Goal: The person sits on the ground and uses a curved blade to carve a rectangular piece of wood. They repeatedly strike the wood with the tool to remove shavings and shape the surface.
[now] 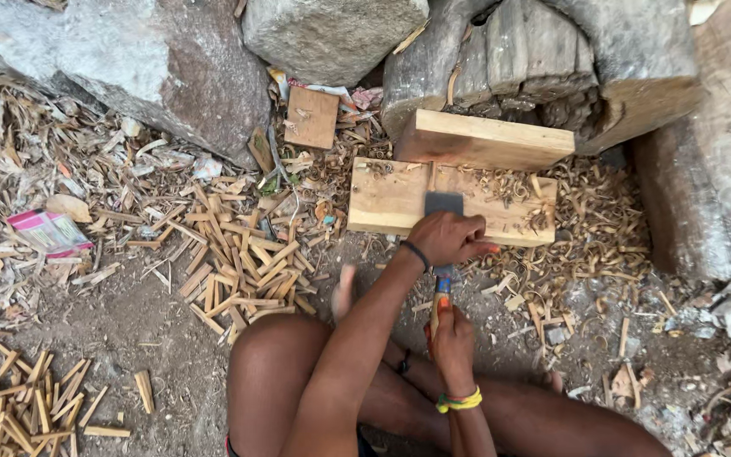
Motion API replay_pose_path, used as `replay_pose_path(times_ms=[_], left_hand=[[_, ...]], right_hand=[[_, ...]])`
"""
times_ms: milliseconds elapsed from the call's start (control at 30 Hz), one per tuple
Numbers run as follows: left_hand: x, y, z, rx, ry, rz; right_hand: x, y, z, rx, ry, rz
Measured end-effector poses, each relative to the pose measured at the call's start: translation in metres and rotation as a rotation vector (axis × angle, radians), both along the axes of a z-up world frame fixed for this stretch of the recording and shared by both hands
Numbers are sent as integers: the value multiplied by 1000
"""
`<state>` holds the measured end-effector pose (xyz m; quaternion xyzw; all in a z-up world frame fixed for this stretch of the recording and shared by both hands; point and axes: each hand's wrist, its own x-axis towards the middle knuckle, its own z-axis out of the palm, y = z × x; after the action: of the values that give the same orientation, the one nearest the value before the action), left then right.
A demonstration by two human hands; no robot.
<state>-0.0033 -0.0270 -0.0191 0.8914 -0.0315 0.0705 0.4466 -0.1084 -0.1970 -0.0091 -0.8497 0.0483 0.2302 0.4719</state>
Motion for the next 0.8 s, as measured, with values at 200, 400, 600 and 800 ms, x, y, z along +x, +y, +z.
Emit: replay_pose_path(times_ms=[200,400,600,800], left_hand=[[22,8,-19,62,-62,1],[78,35,-22,140,-82,-5],[54,25,-23,137,-270,70],[22,-17,14,-11,-487,63]], right_hand=[[13,11,-28,54,-56,1],[66,23,-51,168,4,58],[50,31,-38,368,112,-133],[51,1,-20,852,302,-188]])
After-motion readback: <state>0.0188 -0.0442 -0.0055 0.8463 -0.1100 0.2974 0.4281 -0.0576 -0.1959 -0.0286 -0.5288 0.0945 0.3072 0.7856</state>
